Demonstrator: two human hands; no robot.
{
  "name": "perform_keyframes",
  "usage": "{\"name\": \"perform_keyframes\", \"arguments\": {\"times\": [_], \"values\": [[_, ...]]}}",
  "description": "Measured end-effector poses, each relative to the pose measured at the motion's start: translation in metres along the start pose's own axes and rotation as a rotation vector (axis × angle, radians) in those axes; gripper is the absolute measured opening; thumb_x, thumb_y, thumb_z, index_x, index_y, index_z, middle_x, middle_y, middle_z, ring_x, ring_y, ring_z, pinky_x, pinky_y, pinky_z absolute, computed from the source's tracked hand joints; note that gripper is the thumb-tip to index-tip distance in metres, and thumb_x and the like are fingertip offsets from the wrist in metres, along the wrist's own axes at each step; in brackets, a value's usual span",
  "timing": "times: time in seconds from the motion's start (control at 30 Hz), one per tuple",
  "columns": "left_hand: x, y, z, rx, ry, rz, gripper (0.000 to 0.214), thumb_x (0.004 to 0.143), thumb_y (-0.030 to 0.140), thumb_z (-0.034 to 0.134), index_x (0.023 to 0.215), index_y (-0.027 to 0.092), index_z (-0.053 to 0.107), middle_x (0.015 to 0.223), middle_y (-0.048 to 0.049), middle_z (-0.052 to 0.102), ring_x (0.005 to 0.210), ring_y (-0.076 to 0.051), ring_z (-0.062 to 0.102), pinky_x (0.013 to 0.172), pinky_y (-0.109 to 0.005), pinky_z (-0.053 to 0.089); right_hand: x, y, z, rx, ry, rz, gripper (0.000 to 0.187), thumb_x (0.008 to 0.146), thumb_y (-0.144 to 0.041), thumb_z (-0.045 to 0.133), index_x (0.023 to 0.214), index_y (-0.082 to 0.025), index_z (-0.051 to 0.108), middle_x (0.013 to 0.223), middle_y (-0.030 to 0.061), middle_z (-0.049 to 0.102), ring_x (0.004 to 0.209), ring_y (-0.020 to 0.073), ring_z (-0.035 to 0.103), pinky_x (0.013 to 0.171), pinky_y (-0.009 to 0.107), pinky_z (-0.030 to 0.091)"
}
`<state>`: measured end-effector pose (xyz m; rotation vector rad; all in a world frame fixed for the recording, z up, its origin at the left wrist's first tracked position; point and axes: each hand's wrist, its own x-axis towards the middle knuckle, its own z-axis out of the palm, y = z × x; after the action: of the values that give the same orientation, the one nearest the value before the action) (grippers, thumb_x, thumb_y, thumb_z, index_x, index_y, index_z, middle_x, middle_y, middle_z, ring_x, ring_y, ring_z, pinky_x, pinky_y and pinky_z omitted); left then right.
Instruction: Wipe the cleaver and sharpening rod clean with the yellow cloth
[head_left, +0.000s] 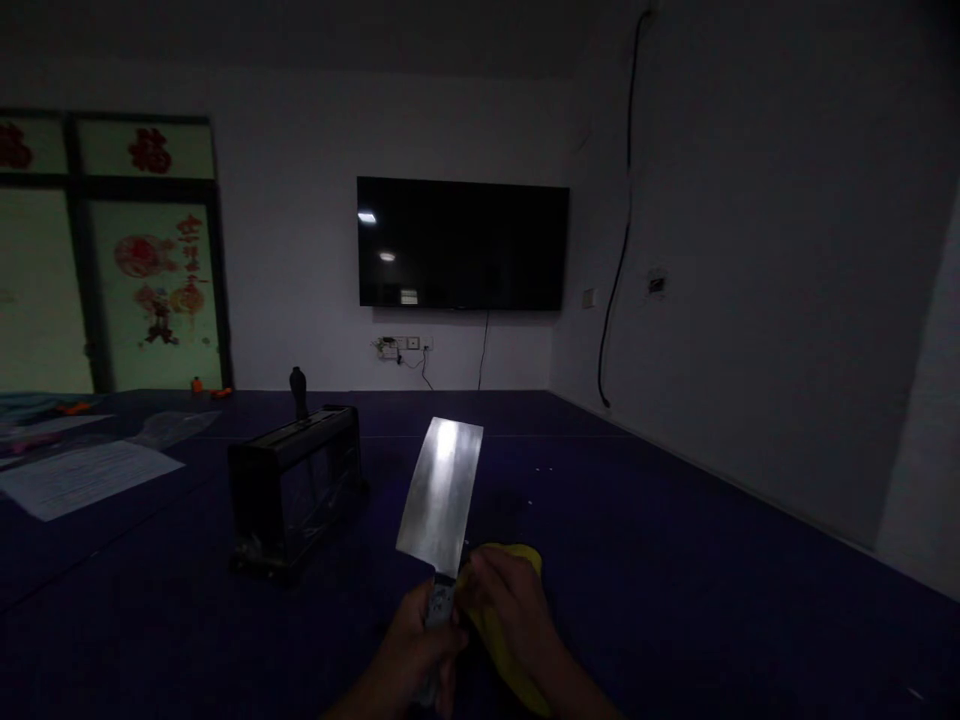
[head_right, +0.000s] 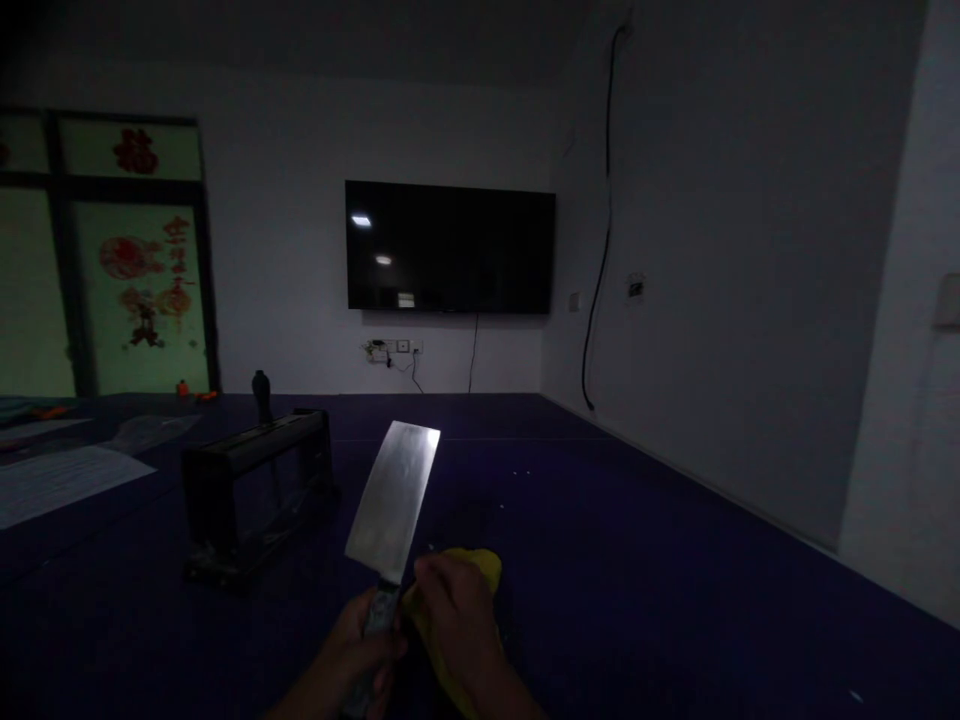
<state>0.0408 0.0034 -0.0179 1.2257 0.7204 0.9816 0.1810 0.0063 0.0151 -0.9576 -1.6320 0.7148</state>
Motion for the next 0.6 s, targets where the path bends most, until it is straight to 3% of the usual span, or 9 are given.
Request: {"name": "perform_keyframes", "arguments": {"times": [0.1, 0.2, 0.3, 0.43, 0.5, 0.6], "values": [[-0.004, -0.002, 0.001, 0.07, -0.032, -0.033, 0.033, 0.052, 0.031, 0.069, 0.071, 0.018, 0.045, 0.037, 0.009, 0.046, 0.026, -0.006, 0.039, 0.031, -0.015, 0.03, 0.004, -0.001, 0.004, 0.126, 0.14, 0.07, 0.047, 0.078, -0.058, 0.05, 0.055, -0.017, 0.054, 0.049, -0.001, 0.049, 0.047, 0.0116, 0.046, 0.047, 0.024, 0.033], [-0.008, -0.002, 0.001, 0.14, -0.069, -0.06, 0.031, 0.053, 0.026, 0.071, 0.074, 0.016, 0.05, 0.05, 0.007, 0.051, 0.032, -0.004, 0.041, 0.035, -0.016, 0.033, 0.009, -0.004, 0.005, 0.221, 0.162, 0.147, 0.05, 0.07, -0.064, 0.056, 0.049, -0.018, 0.049, 0.041, -0.0046, 0.04, 0.038, 0.0083, 0.035, 0.039, 0.022, 0.025], [-0.01, 0.0, -0.001, 0.188, -0.088, -0.046, 0.042, 0.053, 0.041, 0.073, 0.08, 0.015, 0.053, 0.056, 0.0045, 0.053, 0.032, -0.005, 0.041, 0.034, -0.017, 0.03, 0.011, -0.007, 0.005, 0.283, 0.155, 0.199, 0.052, 0.065, -0.067, 0.057, 0.05, -0.017, 0.05, 0.039, -0.0048, 0.04, 0.035, 0.0073, 0.033, 0.036, 0.022, 0.022], [-0.012, 0.011, -0.007, 0.189, -0.092, -0.005, 0.066, 0.06, 0.066, 0.06, 0.099, 0.013, 0.052, 0.053, 0.0021, 0.053, 0.036, -0.01, 0.046, 0.037, -0.021, 0.036, 0.014, -0.009, 0.004, 0.381, 0.289, 0.233, 0.051, 0.061, -0.067, 0.059, 0.05, -0.017, 0.05, 0.039, -0.0047, 0.043, 0.033, 0.0068, 0.033, 0.034, 0.021, 0.022], [-0.015, 0.019, -0.011, 0.224, -0.041, 0.072, 0.07, 0.061, 0.07, 0.057, 0.103, 0.013, 0.053, 0.06, -0.0003, 0.055, 0.045, -0.012, 0.051, 0.043, -0.023, 0.042, 0.016, -0.008, 0.002, 0.428, 0.347, 0.272, 0.05, 0.058, -0.066, 0.061, 0.051, -0.018, 0.05, 0.039, -0.0048, 0.044, 0.032, 0.0065, 0.033, 0.033, 0.02, 0.021], [-0.022, 0.031, -0.014, 0.421, 0.093, 0.322, 0.07, 0.058, 0.065, 0.065, 0.107, 0.016, 0.057, 0.077, -0.0044, 0.059, 0.065, -0.017, 0.058, 0.058, -0.027, 0.048, 0.018, -0.006, -0.003, 0.482, 0.421, 0.322, 0.049, 0.057, -0.064, 0.063, 0.049, -0.018, 0.049, 0.036, -0.0049, 0.043, 0.03, 0.0061, 0.033, 0.032, 0.02, 0.02]]}}
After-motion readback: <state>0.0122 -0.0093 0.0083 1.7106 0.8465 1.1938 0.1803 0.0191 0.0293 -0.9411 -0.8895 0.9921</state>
